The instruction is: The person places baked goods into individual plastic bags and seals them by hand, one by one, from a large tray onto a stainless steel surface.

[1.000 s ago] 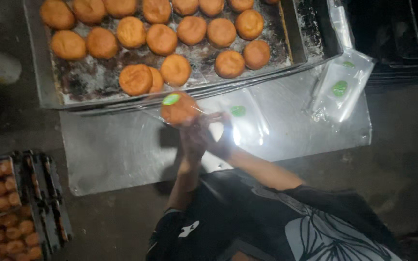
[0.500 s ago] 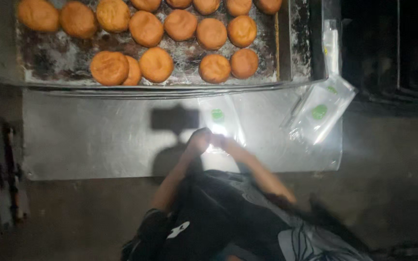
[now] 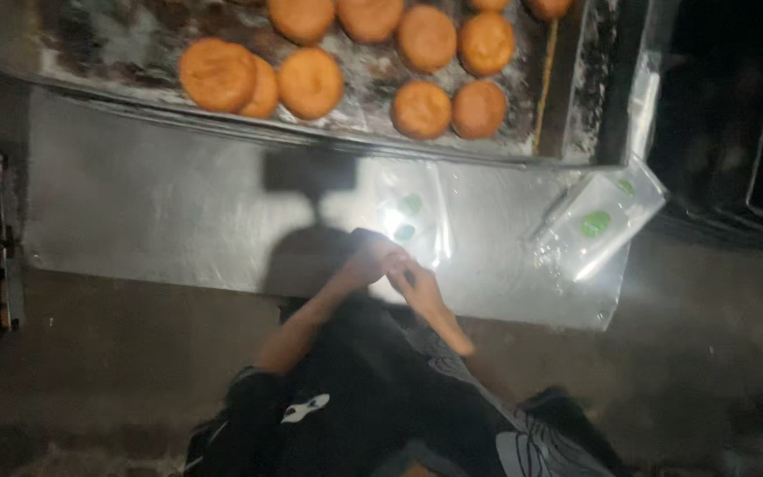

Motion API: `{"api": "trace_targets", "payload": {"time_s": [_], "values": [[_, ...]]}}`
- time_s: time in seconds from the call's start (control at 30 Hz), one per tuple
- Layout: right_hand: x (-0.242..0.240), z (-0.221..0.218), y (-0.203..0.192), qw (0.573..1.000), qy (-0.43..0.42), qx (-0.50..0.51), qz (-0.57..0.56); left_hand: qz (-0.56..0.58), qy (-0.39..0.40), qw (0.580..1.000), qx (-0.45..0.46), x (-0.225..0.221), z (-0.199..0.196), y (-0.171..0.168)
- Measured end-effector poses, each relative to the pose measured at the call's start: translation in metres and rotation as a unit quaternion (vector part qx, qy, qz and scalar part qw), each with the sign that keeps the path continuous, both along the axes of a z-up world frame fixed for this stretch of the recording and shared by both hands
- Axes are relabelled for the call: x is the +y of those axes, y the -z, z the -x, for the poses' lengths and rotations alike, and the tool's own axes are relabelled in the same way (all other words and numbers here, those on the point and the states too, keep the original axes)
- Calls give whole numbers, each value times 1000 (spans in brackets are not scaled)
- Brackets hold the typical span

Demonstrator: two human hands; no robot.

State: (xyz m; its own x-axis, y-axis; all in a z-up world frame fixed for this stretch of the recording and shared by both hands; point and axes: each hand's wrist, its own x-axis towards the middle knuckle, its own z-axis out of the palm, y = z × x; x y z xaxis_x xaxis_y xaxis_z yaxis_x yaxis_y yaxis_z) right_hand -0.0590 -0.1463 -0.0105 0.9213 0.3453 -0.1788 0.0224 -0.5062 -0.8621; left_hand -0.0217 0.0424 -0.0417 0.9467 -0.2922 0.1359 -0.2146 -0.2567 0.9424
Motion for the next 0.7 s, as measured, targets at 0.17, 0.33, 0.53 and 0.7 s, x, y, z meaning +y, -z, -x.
{"api": "trace_targets", "payload": {"time_s": [0.17, 0.33, 0.53, 0.7], "values": [[25, 26, 8, 970, 128, 2, 208, -31, 31, 983, 176, 17, 10, -41], [70, -23, -58, 958, 152, 240, 31, 168, -181, 914, 322, 49, -2, -112], [134, -133, -129, 821, 236, 315, -413, 241, -238, 919, -201, 77, -6, -138], [235, -83, -135, 777, -25, 252, -576, 639, -188, 740, 91, 188, 7, -115]]}}
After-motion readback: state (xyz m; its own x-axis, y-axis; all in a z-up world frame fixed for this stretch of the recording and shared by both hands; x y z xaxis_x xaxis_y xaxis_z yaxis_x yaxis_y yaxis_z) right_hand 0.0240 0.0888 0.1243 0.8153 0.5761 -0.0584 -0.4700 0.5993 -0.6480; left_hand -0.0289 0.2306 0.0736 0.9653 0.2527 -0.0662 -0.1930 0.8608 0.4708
